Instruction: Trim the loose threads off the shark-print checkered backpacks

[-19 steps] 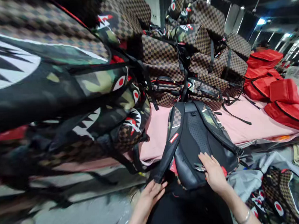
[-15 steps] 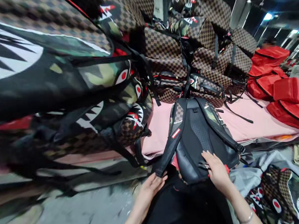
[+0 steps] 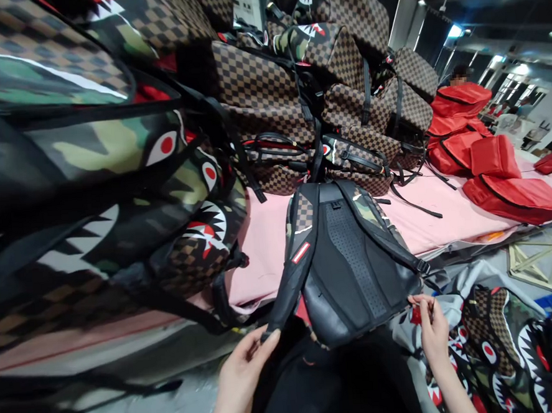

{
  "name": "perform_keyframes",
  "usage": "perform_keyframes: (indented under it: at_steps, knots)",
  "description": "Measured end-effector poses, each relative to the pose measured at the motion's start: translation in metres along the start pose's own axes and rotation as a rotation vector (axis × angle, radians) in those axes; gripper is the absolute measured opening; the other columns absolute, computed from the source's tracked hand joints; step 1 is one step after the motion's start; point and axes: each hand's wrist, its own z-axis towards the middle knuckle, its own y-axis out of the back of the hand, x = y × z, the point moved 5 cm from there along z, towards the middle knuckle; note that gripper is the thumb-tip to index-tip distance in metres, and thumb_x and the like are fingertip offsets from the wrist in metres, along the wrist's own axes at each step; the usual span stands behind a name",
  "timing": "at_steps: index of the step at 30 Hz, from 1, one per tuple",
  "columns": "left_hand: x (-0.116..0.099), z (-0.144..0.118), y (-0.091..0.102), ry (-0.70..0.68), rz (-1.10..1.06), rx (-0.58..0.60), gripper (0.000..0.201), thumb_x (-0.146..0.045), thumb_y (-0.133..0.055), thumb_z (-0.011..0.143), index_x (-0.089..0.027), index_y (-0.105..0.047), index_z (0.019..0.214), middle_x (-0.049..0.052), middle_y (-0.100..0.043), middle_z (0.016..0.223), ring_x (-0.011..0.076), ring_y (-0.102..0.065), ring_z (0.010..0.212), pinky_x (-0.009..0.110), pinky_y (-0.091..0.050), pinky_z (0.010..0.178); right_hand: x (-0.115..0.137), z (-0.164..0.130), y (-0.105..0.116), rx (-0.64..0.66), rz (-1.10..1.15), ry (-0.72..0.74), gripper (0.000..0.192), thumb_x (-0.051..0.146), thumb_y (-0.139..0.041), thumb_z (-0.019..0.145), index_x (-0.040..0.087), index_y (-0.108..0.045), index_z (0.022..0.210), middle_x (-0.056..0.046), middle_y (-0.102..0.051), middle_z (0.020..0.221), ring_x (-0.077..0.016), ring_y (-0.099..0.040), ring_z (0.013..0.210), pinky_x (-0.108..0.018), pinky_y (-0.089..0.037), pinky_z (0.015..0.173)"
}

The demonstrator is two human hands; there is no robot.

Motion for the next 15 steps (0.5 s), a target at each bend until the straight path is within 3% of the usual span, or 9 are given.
perform_keyframes:
  at_steps: [2, 6, 8, 11, 13, 15]
  knots:
    - [-0.015, -0.005, -0.007, -0.152, 0.113, 0.048, 0.045, -0.049, -0.068, 0.062, -0.018, -0.060, 0.094, 0.007, -0.063, 0.095, 0.0244, -0.056, 0.095, 0.038, -0.042, 0.091, -0.001, -0.004, -0.003, -0.010, 0.028, -0.019, 0.034, 0.045, -0.040, 0.088, 0.015, -0.056, 0.093, -0.011, -0.066, 0.092, -0.0220, -0.062, 0.087, -0.035, -0.047, 0.077]
    - [-0.033, -0.012, -0.027, -0.408, 0.306, 0.211, 0.038, -0.042, -0.068, 0.062, -0.021, -0.057, 0.092, 0.010, -0.048, 0.127, 0.0263, -0.042, 0.120, 0.039, -0.030, 0.102, 0.003, -0.012, -0.016, 0.016, 0.000, -0.022, 0.034, 0.044, -0.039, 0.089, 0.015, -0.057, 0.092, -0.011, -0.065, 0.094, -0.0222, -0.060, 0.090, -0.037, -0.045, 0.081]
    - [-0.028, -0.009, -0.037, -0.352, 0.306, 0.283, 0.041, -0.041, -0.068, 0.063, -0.021, -0.052, 0.095, 0.010, -0.053, 0.121, 0.0240, -0.050, 0.111, 0.037, -0.037, 0.096, 0.005, -0.014, -0.021, 0.027, -0.029, -0.003, 0.034, 0.043, -0.038, 0.090, 0.016, -0.058, 0.093, -0.011, -0.065, 0.095, -0.0222, -0.059, 0.092, -0.039, -0.044, 0.084]
    - [-0.015, -0.004, -0.036, -0.185, 0.267, 0.251, 0.044, -0.045, -0.064, 0.066, -0.020, -0.045, 0.096, 0.003, -0.063, 0.081, 0.0190, -0.060, 0.078, 0.032, -0.046, 0.078, 0.007, -0.016, -0.023, 0.034, -0.042, 0.032, 0.033, 0.041, -0.036, 0.090, 0.016, -0.057, 0.093, -0.011, -0.064, 0.095, -0.0221, -0.058, 0.094, -0.041, -0.043, 0.086]
    - [-0.016, -0.009, -0.023, -0.126, 0.275, 0.209, 0.050, -0.048, -0.061, 0.068, -0.018, -0.043, 0.103, -0.002, -0.059, 0.062, 0.0169, -0.057, 0.063, 0.029, -0.045, 0.066, 0.008, -0.017, -0.022, 0.044, -0.057, 0.052, 0.032, 0.040, -0.036, 0.090, 0.016, -0.057, 0.094, -0.011, -0.064, 0.096, -0.0219, -0.058, 0.095, -0.041, -0.043, 0.087]
    - [-0.026, -0.023, 0.001, -0.100, 0.278, 0.228, 0.062, -0.049, -0.060, 0.069, -0.018, -0.038, 0.118, -0.004, -0.056, 0.056, 0.0152, -0.053, 0.055, 0.026, -0.041, 0.058, 0.009, -0.017, -0.022, 0.057, -0.102, 0.074, 0.031, 0.039, -0.036, 0.090, 0.016, -0.057, 0.095, -0.011, -0.063, 0.097, -0.0219, -0.058, 0.095, -0.041, -0.042, 0.086]
